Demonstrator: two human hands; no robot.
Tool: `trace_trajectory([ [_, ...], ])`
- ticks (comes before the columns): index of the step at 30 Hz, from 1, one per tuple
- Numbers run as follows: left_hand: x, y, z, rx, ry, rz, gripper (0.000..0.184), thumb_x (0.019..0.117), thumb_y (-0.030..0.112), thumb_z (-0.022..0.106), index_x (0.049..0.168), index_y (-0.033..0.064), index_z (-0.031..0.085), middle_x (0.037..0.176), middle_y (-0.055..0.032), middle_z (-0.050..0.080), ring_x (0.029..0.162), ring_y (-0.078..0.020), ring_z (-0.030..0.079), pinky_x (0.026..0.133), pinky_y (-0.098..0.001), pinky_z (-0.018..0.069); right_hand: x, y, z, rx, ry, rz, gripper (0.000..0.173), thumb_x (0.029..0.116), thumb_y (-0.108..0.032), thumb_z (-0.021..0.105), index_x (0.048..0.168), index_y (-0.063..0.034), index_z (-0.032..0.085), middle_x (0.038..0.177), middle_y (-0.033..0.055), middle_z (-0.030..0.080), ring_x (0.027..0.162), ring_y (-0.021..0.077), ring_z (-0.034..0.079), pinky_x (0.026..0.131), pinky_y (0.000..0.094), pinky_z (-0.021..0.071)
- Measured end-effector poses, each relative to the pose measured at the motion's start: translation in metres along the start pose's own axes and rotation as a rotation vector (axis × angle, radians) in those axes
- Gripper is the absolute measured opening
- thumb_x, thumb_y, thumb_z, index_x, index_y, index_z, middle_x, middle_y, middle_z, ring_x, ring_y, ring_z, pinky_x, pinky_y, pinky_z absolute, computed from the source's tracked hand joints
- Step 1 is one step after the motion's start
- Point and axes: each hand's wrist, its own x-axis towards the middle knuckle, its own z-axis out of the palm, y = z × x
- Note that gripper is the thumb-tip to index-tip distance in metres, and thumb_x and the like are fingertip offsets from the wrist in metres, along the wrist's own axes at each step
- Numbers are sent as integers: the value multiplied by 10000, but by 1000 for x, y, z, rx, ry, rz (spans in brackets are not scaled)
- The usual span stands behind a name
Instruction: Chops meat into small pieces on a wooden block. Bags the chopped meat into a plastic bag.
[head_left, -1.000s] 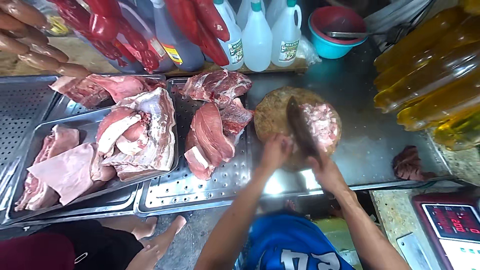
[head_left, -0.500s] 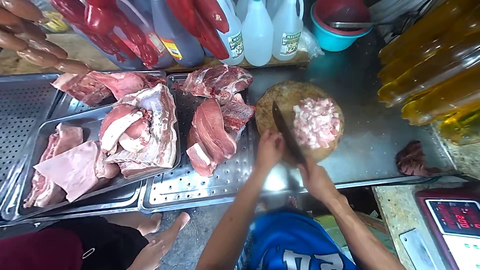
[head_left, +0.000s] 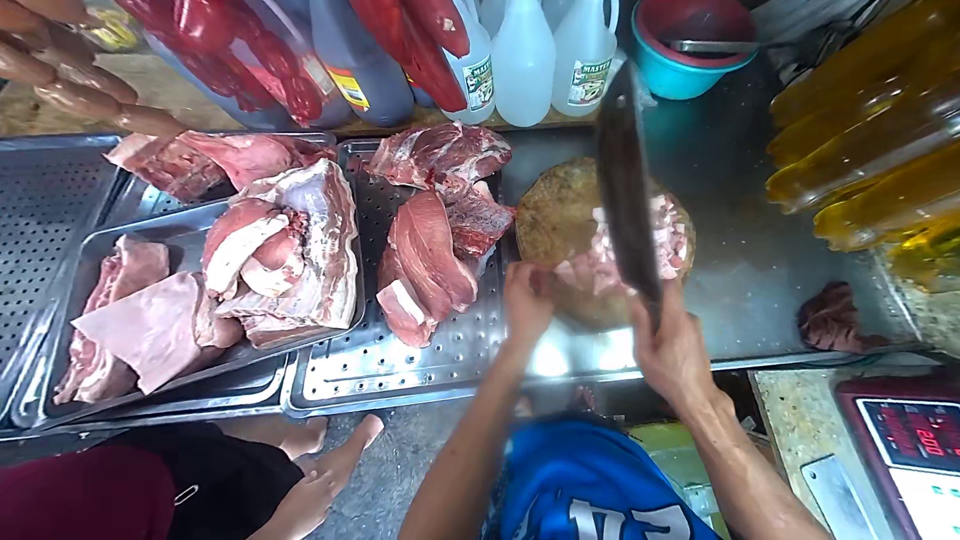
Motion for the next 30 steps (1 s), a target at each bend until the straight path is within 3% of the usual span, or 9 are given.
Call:
trace_trajectory([
  [3,-2,5,5,93,-102,-46,261,892,104,662,1135,9,666,1220,-160,626,983,-190,679,842,-329,601,-2,8,41,-111,-502,231,507,1079,-367,424,1492,-73,452,968,154,721,889,347,723,800,545,583],
  [7,6,27,12,324,-351,-90,372,880,122,699,1240,36,655,1411,-187,531,1165,-240,635,998,-351,550,6,27,48,-22,-618,309,527,1076,-394,442,1517,-106,437,1046,165,719,960,341,716,868,553,566],
  [8,8,31,15,373,-375,-84,341,892,133,698,1219,43,666,1403,-188,538,1190,-257,624,1018,-366,539,8,38,43,97,-613,340,509,1072,-387,473,1494,-103,466,1022,153,712,900,304,714,833,517,579],
  [11,23,38,24,441,-388,-61,320,919,160,686,1224,64,676,1349,-174,589,1193,-270,627,1034,-391,528,18,71,25,506,-546,504,361,1078,-336,514,1337,-85,515,788,76,636,547,174,625,522,348,572],
  [15,43,46,44,412,-357,-32,304,912,129,679,1201,37,690,1245,-173,660,1143,-286,657,1021,-431,532,33,82,-7,614,-346,551,322,1090,-303,488,1322,-80,510,752,75,616,488,169,591,474,336,557],
  [20,52,51,52,304,-319,0,292,858,62,713,1149,32,703,1196,-145,687,1038,-221,703,940,-395,590,17,96,-45,274,-56,439,372,1043,-365,507,1341,-150,567,845,59,684,665,203,677,639,441,593],
  [24,51,39,41,209,-229,45,329,841,76,782,1135,-29,677,1140,-203,682,974,-268,704,883,-439,601,-22,123,-57,-13,136,429,543,961,-416,598,1475,-249,551,1164,100,720,933,307,721,779,571,579],
  [28,45,41,32,437,-266,-47,383,899,112,749,1261,20,665,1269,-221,646,1126,-331,668,988,-509,552,-44,164,-56,-110,77,650,563,912,-447,693,1449,-338,562,1243,88,674,1014,314,699,798,562,572],
  [30,41,46,36,520,-291,-50,343,916,104,708,1256,60,691,1237,-194,677,1136,-332,666,1002,-538,535,-51,185,-52,-106,6,756,560,922,-463,682,1455,-356,549,1281,94,660,1060,322,689,832,572,567],
])
